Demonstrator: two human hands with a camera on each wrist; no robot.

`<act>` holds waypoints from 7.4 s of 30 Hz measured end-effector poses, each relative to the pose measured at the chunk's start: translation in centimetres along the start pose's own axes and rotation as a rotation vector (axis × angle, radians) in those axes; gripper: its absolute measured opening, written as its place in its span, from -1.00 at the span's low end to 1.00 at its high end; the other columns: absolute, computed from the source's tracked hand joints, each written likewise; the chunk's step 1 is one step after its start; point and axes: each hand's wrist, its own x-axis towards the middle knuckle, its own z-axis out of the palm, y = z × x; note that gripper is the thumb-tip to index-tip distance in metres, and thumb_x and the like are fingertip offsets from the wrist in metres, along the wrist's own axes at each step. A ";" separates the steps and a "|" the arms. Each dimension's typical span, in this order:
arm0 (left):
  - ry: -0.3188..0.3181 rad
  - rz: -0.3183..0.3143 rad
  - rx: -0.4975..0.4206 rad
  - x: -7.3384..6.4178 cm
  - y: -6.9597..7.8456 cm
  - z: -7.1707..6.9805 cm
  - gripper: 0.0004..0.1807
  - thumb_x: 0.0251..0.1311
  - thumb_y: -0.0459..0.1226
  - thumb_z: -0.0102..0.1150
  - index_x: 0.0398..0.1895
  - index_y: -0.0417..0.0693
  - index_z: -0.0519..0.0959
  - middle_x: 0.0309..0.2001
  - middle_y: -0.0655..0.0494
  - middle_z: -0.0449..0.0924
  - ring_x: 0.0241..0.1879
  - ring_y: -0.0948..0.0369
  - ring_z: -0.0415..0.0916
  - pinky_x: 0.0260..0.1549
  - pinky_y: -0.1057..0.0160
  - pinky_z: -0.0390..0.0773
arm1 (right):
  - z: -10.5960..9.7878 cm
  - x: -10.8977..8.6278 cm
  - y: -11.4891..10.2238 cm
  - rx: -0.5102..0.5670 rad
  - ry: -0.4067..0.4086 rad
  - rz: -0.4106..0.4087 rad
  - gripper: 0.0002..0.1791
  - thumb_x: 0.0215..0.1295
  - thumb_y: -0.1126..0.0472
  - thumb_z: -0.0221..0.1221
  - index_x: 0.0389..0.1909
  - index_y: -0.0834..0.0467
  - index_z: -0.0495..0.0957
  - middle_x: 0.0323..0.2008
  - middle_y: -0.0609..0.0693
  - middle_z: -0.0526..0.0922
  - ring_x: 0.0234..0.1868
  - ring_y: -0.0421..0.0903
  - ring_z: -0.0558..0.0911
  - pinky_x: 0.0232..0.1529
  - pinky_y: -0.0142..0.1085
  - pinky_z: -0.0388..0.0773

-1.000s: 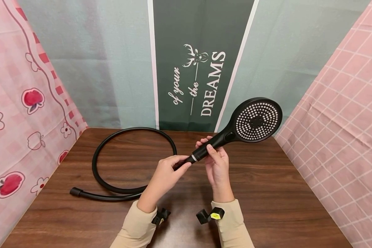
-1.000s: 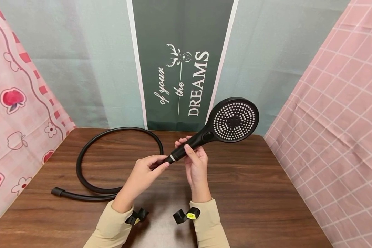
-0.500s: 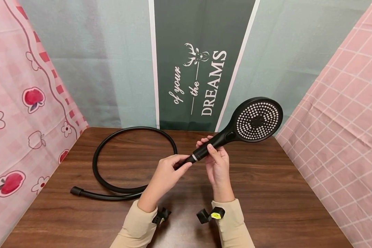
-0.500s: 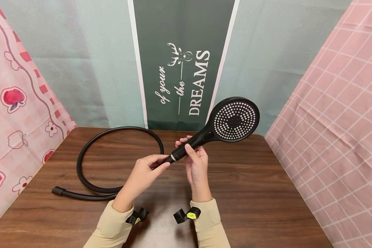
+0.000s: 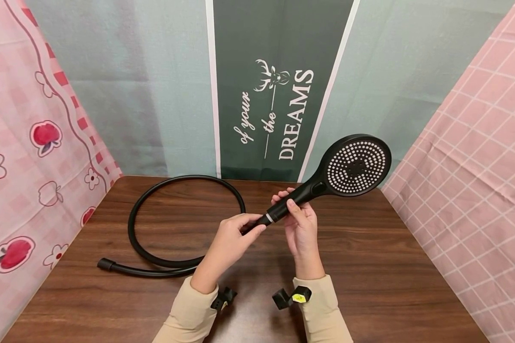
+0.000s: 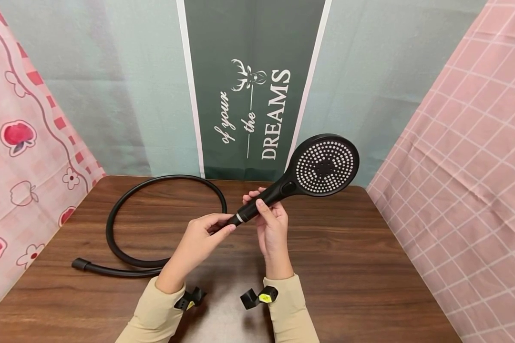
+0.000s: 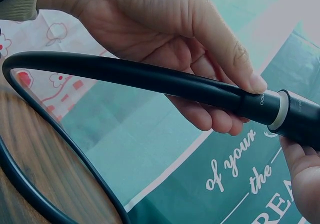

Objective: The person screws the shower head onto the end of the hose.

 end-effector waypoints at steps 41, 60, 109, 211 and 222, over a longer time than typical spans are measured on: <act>-0.028 -0.030 -0.029 0.0 -0.2 -0.2 -0.78 0.30 -0.24 0.27 -0.02 -0.02 0.71 -0.25 0.10 0.71 -0.39 0.30 0.49 -0.38 0.37 0.52 | 0.2 0.0 -0.1 -0.009 -0.002 -0.003 -0.79 0.47 0.43 -0.01 0.01 0.22 0.51 -0.16 0.04 0.73 -0.08 -0.10 0.76 0.13 -0.23 0.60; 0.000 0.014 -0.004 -0.1 -0.1 -0.2 -0.79 0.24 -0.24 0.33 -0.06 0.01 0.72 -0.23 0.12 0.72 -0.33 0.31 0.57 -0.31 0.36 0.57 | 0.3 -0.1 0.0 -0.027 0.006 -0.006 -0.80 0.47 0.42 0.00 0.02 0.22 0.50 -0.16 0.03 0.73 -0.09 -0.11 0.76 0.13 -0.23 0.59; -0.026 -0.012 -0.040 -0.1 -0.4 -0.2 -0.78 0.28 -0.22 0.29 -0.03 -0.01 0.72 -0.25 0.10 0.72 -0.39 0.29 0.50 -0.39 0.36 0.52 | 0.0 0.0 0.0 -0.006 -0.018 -0.008 -0.79 0.47 0.41 0.01 0.03 0.24 0.50 -0.16 0.04 0.73 -0.08 -0.10 0.76 0.14 -0.23 0.59; -0.059 -0.031 -0.066 0.0 -0.3 -0.5 -0.75 0.30 -0.22 0.28 0.02 -0.01 0.70 -0.24 0.09 0.71 -0.39 0.27 0.48 -0.40 0.36 0.50 | 0.3 0.0 -0.1 0.012 -0.023 -0.016 -0.80 0.46 0.42 0.02 0.00 0.23 0.53 -0.17 0.05 0.74 -0.09 -0.09 0.76 0.13 -0.22 0.59; -0.045 -0.012 -0.047 -0.1 0.1 -0.4 -0.75 0.28 -0.24 0.29 0.00 -0.02 0.70 -0.21 0.08 0.72 -0.37 0.28 0.50 -0.37 0.37 0.52 | 0.3 -0.1 -0.2 0.014 -0.015 -0.013 -0.78 0.46 0.42 0.02 0.07 0.33 0.43 -0.17 0.06 0.74 -0.09 -0.09 0.76 0.13 -0.22 0.59</act>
